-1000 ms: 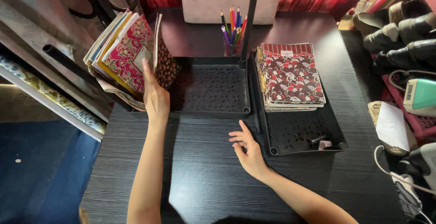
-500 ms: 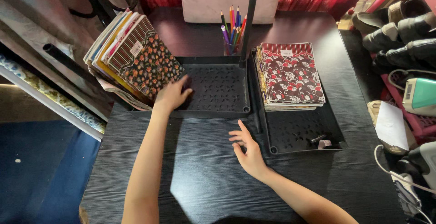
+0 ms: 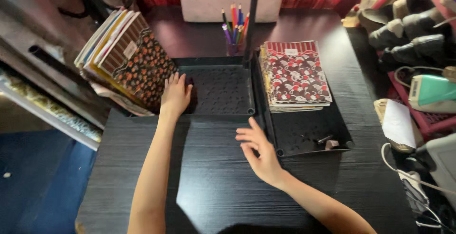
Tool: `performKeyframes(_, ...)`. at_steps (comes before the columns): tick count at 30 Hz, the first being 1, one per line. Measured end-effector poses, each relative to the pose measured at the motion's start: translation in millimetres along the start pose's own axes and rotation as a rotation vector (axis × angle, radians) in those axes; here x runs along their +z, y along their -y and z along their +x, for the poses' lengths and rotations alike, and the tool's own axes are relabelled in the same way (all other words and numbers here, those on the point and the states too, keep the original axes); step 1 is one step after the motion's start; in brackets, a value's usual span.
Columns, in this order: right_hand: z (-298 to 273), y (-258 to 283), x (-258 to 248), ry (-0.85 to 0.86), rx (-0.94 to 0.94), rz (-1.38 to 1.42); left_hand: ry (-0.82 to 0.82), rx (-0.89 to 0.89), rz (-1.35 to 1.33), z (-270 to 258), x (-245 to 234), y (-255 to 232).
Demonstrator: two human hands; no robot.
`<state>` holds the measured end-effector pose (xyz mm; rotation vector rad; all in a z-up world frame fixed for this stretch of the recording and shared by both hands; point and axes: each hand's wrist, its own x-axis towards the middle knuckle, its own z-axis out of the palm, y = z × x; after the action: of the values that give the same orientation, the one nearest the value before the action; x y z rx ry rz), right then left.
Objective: The person picks up books one at a time from a stack on a desk and places them into a vertical book holder. The person handles several different books, including children's storybooks and patterned notebooks, moving them from a horizontal pile to a vertical arrangement.
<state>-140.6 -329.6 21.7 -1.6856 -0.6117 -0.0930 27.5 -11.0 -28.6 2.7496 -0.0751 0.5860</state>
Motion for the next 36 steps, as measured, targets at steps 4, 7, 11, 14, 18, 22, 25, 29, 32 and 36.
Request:
performKeyframes(4,27.2,27.2,-64.8,-0.206,-0.244,-0.353,-0.153,0.095,-0.372,-9.4,-26.5,-87.3)
performKeyframes(7,53.9,17.1,-122.6,-0.370,-0.028,-0.562,-0.216,0.291,-0.436,-5.6,-18.7,-162.8)
performKeyframes(11,62.1,-25.0,-172.7,-0.311,0.311,-0.956,-0.128,0.253,-0.469,6.6,12.2,-237.6)
performKeyframes(14,58.8,-56.3,-188.2,-0.243,0.583,-1.090,-0.097,0.049,-0.377,14.4,36.7,-269.6)
performKeyframes(18,53.6,-85.1,-187.4,-0.258,0.613,-1.147,0.034,0.011,-0.204,14.3,62.3,-271.1)
performKeyframes(22,49.9,-94.0,-186.8,-0.261,0.564,-1.174,-0.054,0.055,-0.261,7.9,64.8,-264.0)
performKeyframes(25,52.2,-87.0,-187.7,-0.259,0.581,-1.141,-0.181,0.161,-0.339,-5.3,42.0,-272.4)
performKeyframes(29,58.4,-62.9,-185.2,-0.294,0.599,-1.018,0.140,-0.037,-0.935,-26.9,-2.3,-284.3)
performKeyframes(32,62.4,-43.9,-176.0,-0.371,0.422,-0.770,0.037,0.127,-1.131,-47.2,-34.1,-271.5)
performKeyframes(36,49.6,-23.7,-140.6,-0.457,0.104,-0.126,0.159,0.092,-1.201,-77.3,-70.7,-236.9)
